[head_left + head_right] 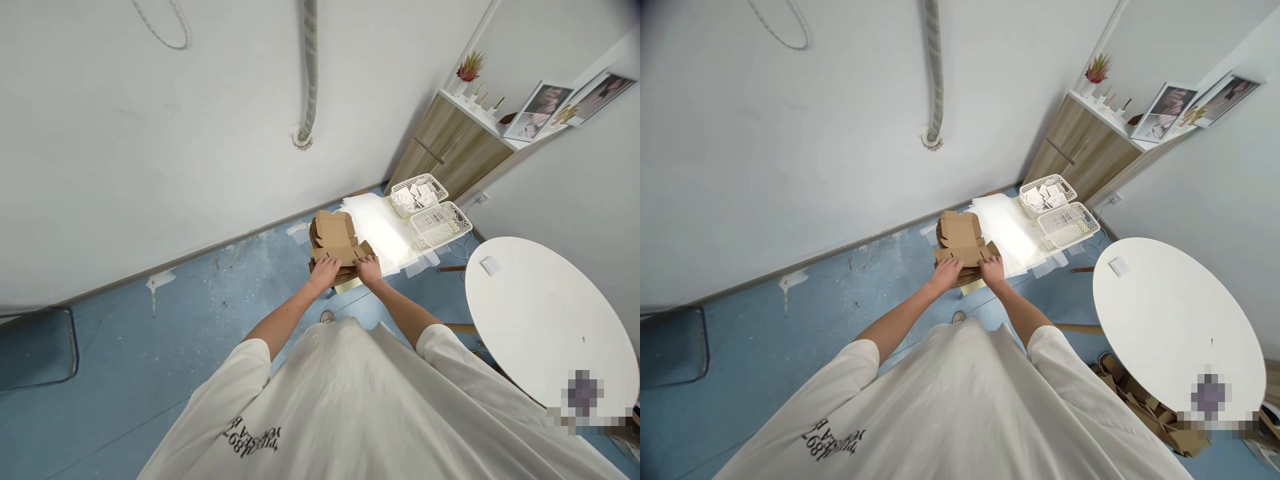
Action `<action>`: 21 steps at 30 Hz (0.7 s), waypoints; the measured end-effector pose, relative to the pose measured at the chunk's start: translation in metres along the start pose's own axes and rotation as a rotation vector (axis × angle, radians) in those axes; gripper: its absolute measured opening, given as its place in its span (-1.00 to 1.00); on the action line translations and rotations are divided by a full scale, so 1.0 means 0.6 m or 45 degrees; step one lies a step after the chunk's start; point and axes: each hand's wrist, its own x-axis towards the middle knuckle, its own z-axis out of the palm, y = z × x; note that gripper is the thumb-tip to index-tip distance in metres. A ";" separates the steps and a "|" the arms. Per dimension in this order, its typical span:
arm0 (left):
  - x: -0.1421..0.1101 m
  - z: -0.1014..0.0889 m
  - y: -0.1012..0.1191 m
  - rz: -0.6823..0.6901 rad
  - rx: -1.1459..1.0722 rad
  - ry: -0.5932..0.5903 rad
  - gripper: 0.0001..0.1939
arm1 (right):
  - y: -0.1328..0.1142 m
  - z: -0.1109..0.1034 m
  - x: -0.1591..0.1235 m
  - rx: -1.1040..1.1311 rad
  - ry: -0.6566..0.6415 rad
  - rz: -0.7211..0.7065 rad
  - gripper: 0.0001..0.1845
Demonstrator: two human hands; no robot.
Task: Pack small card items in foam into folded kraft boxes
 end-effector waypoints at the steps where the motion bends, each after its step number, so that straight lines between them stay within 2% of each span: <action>1: -0.001 0.000 -0.001 -0.010 -0.004 0.006 -0.63 | -0.001 -0.001 -0.002 -0.004 0.011 -0.007 -0.47; 6: -0.003 -0.007 -0.009 -0.002 -0.020 0.056 -0.54 | -0.013 -0.019 -0.006 -0.002 0.041 -0.020 -0.43; 12: -0.006 -0.045 -0.007 -0.015 -0.080 0.100 -0.36 | -0.017 -0.058 0.001 0.025 0.163 -0.094 -0.40; 18: 0.005 -0.073 0.012 0.000 -0.046 0.219 -0.28 | 0.005 -0.105 0.012 -0.041 0.274 -0.121 -0.40; 21: 0.026 -0.078 0.031 0.061 0.031 0.309 -0.30 | 0.033 -0.116 0.006 -0.085 0.422 -0.141 -0.41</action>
